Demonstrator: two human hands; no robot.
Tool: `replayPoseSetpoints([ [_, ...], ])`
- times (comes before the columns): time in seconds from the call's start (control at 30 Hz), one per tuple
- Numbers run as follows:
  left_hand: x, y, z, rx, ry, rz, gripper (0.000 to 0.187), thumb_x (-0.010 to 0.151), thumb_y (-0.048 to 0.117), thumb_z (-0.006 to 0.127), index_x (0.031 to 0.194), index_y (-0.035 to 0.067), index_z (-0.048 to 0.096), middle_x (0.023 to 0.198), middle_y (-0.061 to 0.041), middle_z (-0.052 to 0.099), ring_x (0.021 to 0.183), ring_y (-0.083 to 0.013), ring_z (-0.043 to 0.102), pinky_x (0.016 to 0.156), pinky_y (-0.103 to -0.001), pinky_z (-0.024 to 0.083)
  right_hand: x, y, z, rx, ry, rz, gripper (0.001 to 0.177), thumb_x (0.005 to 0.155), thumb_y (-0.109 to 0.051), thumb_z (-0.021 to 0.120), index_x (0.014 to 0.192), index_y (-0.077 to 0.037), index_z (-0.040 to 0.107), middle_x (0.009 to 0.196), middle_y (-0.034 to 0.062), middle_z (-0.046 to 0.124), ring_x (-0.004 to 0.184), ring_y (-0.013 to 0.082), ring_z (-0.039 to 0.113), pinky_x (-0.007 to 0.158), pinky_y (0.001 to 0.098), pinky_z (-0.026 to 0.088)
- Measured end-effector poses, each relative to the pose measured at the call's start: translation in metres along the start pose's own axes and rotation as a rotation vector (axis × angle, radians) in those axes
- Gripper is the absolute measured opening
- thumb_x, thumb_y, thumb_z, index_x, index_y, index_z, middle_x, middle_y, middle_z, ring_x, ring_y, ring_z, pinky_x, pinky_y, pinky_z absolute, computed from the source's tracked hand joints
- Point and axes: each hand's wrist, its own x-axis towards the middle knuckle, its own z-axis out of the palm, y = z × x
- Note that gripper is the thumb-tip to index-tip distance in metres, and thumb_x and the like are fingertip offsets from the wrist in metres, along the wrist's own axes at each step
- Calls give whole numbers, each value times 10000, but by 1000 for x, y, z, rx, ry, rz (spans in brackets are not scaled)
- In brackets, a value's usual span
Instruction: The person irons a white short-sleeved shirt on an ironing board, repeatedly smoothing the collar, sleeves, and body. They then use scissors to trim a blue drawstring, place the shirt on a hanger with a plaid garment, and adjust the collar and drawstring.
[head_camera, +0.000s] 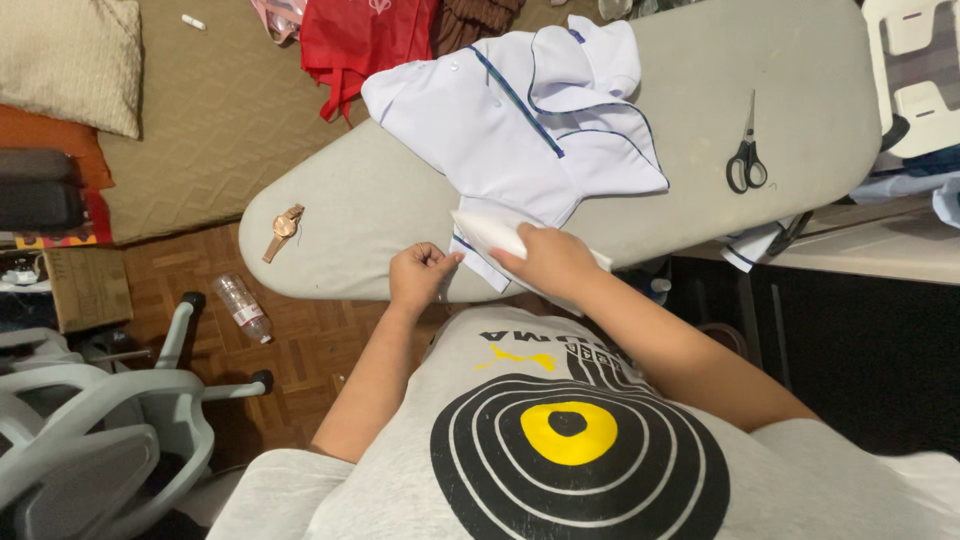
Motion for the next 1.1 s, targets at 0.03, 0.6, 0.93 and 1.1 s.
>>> replayPoseSetpoints([
  [0.03,0,2,-1,-14,-6,-12,365,786,238,887,665,31,611,569,19,572,462,-67,461,409,-271,406,-10,8,-4,-18,-14,-13,603,902,-596,595,1062,-23,691,934,255,728,889,430,706,821,516,545],
  [0.6,-28,32,25,499,93,837,367,826,324,822,999,28,691,995,-158,701,959,-338,655,814,-453,538,-101,102,-63,269,62,408,555,872,-556,676,989,-18,752,707,166,741,519,256,689,560,384,547],
  [0.93,-21,40,64,1140,-442,902,1021,850,555,674,1597,48,198,1682,-104,182,1554,-270,123,1243,-517,76,-104,110,-51,363,139,412,539,868,-536,692,990,-13,744,707,162,730,508,266,682,529,396,539],
  [1.1,-24,28,39,579,-183,848,653,919,312,737,1474,62,500,1570,-124,438,1517,-307,343,1278,-484,237,-95,91,-51,127,122,233,583,828,-610,684,1090,-94,754,894,220,750,806,386,736,743,460,574],
])
